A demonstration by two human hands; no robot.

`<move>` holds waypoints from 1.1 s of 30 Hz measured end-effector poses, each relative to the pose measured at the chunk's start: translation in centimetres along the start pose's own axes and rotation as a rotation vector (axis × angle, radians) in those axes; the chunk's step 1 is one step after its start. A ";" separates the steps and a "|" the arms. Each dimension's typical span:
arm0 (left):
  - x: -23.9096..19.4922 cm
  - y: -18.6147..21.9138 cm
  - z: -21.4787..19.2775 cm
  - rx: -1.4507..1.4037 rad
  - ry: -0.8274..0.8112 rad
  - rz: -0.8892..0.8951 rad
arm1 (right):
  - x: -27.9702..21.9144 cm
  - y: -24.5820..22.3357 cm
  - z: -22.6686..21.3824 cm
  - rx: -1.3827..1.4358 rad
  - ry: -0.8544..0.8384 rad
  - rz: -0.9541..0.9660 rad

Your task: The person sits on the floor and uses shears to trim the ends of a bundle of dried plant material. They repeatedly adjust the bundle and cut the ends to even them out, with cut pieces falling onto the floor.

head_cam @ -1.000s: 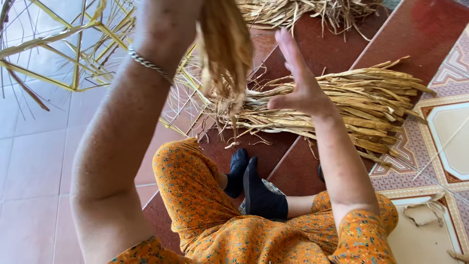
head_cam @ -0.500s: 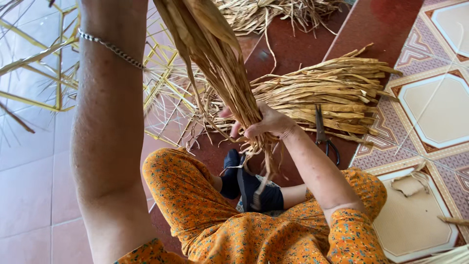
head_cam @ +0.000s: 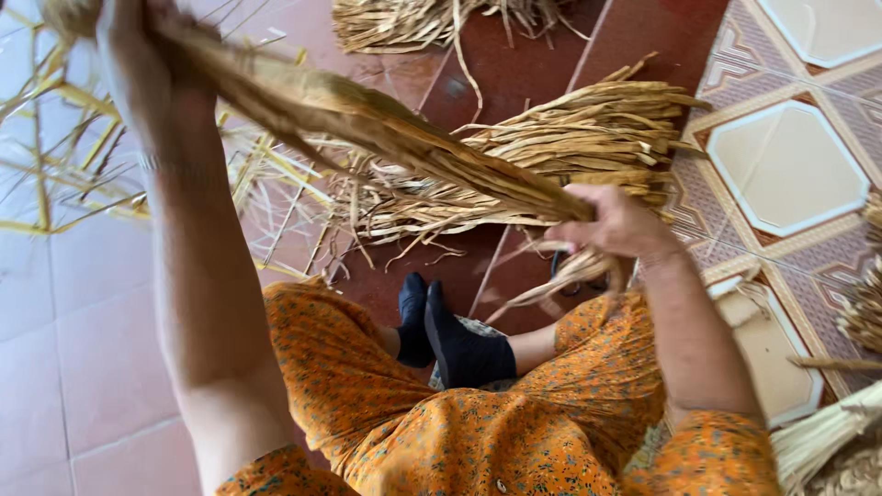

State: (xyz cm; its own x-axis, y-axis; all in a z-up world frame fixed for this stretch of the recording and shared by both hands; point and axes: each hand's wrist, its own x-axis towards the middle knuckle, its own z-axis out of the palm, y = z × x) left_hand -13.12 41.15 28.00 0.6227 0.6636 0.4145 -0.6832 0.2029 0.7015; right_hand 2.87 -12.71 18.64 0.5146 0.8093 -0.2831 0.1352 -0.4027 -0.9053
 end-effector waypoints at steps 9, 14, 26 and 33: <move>-19.9 -19.8 -10.6 -0.336 0.836 -0.363 | -3.7 0.7 -5.5 -1.241 0.419 -0.479; -27.4 -26.9 -17.7 -0.165 1.049 -0.665 | -0.3 7.4 -2.1 -1.328 0.364 -0.458; -29.8 -26.8 -5.3 1.166 -0.319 -0.176 | 4.1 12.6 1.6 -1.400 0.092 -0.343; -40.5 -28.4 3.6 1.306 -1.186 0.221 | 3.4 13.9 1.7 -1.282 0.180 -0.342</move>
